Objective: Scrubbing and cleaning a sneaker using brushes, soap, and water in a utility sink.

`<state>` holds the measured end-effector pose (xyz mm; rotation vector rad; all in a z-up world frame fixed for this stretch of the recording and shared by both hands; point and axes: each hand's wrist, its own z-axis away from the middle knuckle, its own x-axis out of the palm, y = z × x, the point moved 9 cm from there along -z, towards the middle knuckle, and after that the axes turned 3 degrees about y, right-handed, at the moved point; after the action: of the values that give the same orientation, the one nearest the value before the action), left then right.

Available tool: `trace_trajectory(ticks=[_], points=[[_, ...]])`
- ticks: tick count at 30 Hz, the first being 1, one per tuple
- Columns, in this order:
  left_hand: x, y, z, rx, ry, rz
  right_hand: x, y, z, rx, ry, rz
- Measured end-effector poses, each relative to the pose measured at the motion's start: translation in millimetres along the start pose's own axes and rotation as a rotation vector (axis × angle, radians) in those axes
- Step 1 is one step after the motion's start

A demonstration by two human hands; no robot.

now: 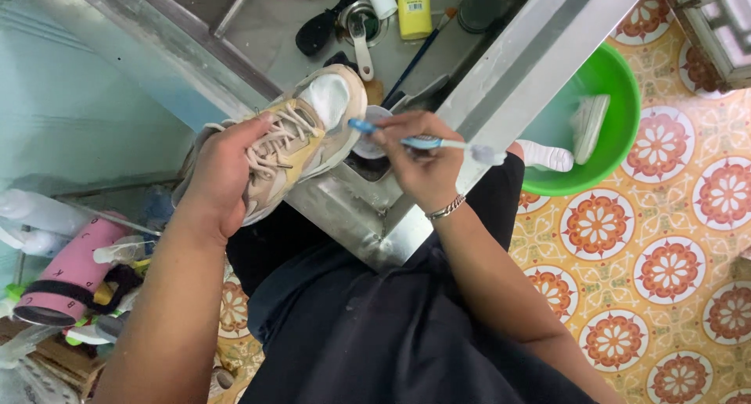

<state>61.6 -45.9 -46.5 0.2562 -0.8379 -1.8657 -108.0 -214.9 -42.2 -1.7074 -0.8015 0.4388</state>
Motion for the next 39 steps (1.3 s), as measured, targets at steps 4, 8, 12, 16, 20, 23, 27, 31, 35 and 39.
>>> trace_trajectory(ticks=[4, 8, 12, 16, 20, 23, 27, 31, 35, 39], points=[[2.7, -3.1, 0.7, -0.019, -0.041, 0.031, 0.1, 8.7, 8.7, 0.037, 0.001, -0.039], [5.9, -0.4, 0.8, -0.031, -0.042, 0.001, 10.5, 3.1, 8.4, 0.002, -0.073, -0.025], [8.1, -3.0, 2.4, -0.050, -0.094, 0.051, 15.0, -6.3, 11.2, -0.018, -0.026, 0.025], [13.7, 4.2, 6.2, -0.026, -0.066, -0.010, 15.2, 1.9, 13.8, 0.005, -0.045, -0.020], [9.6, -0.3, 1.6, -0.018, -0.111, 0.012, 14.3, 4.6, 13.1, 0.063, 0.012, -0.020], [13.1, -0.1, 2.6, -0.019, -0.112, 0.007, 16.3, 3.2, 14.1, 0.058, -0.009, -0.035], [11.3, 0.3, 4.3, -0.021, -0.081, 0.001, 17.0, 8.9, 17.7, 0.130, 0.036, -0.110], [5.6, -5.4, -4.3, -0.023, -0.097, 0.005, 21.8, 4.6, 15.1, 0.116, -0.014, -0.116], [7.8, -4.2, -4.1, -0.002, -0.134, 0.042, 23.4, -5.6, 12.5, 0.040, -0.025, -0.019], [3.0, -0.1, -5.0, 0.080, -0.114, -0.005, 27.4, -1.0, 17.2, 0.044, -0.039, -0.084]])
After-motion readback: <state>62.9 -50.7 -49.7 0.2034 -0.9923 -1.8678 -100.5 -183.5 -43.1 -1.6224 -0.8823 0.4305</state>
